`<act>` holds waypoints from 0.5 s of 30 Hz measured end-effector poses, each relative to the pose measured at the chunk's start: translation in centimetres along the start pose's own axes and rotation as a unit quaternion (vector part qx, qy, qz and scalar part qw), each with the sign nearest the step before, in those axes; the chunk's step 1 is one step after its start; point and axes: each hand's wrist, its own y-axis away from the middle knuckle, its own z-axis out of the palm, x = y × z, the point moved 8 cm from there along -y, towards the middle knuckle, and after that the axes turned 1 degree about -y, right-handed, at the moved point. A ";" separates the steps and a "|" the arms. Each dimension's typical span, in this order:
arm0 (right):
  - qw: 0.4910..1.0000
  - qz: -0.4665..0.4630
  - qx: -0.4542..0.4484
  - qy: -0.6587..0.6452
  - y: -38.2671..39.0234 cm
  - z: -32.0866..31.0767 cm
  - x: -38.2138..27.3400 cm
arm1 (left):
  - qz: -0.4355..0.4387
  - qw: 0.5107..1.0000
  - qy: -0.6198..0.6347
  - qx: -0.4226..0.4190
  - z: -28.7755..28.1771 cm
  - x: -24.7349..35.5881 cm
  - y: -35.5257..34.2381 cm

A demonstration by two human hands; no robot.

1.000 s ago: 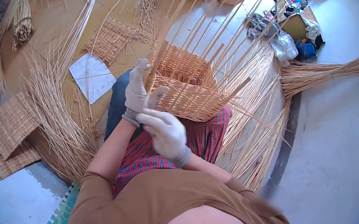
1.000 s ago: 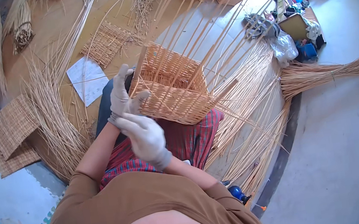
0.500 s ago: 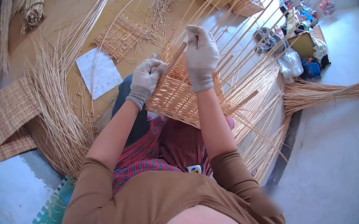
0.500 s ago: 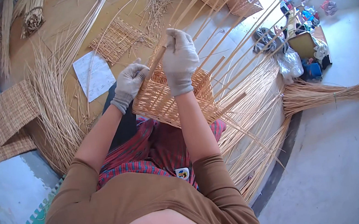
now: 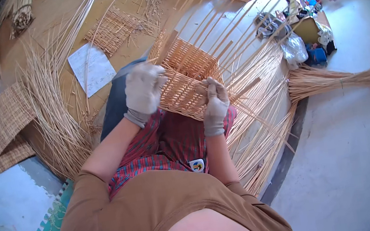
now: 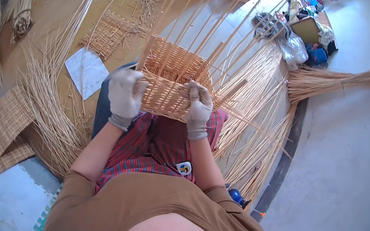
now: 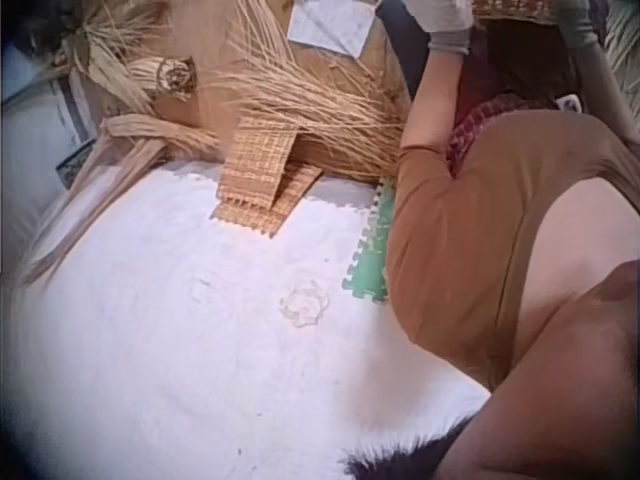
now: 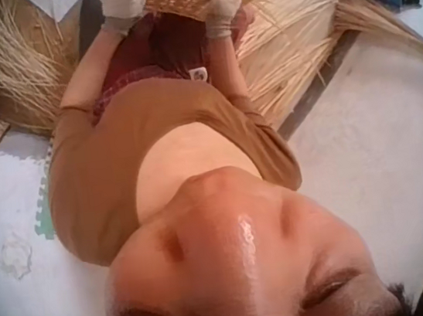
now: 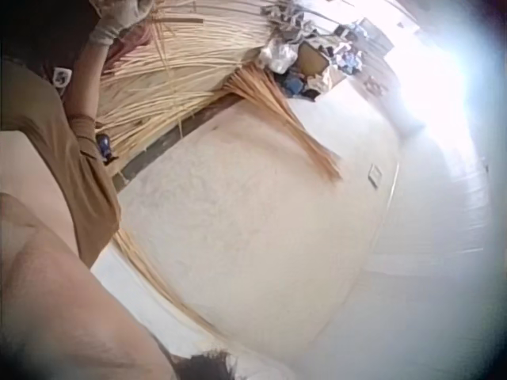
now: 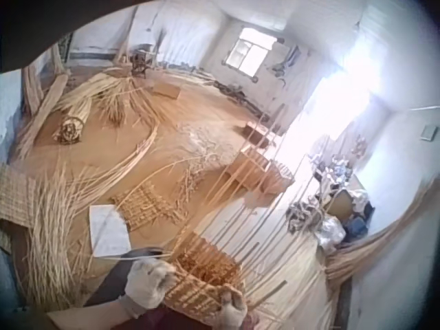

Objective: The recorder is weaving a rectangular wicker basket from dried plant strips.

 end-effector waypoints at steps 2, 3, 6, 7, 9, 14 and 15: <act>0.999 -0.016 -0.012 0.030 -0.9 -0.3 0.3 | 0.092 0.989 0.008 -0.113 2.1 3.0 0.0; 0.998 -0.055 -0.009 0.030 -1.3 -0.3 0.0 | 0.029 0.985 0.006 -0.170 3.4 3.1 0.0; 0.977 -0.164 -0.029 0.132 -2.2 3.1 -4.6 | 0.051 0.981 -0.094 -0.159 4.2 3.7 1.4; 0.943 -0.265 -0.051 0.195 -2.6 5.2 -6.4 | 0.048 0.976 -0.112 -0.183 4.9 3.6 1.7; 0.916 -0.297 -0.092 0.253 -3.4 7.7 -7.7 | 0.049 0.973 -0.115 -0.193 5.3 4.2 1.4; 0.950 -0.203 -0.125 0.203 -1.2 1.3 -4.1 | 0.065 0.954 -0.192 -0.222 6.3 3.5 1.5; 0.948 -0.221 -0.084 0.213 -0.8 -1.3 -2.6 | 0.058 0.958 -0.169 -0.224 6.1 3.9 0.8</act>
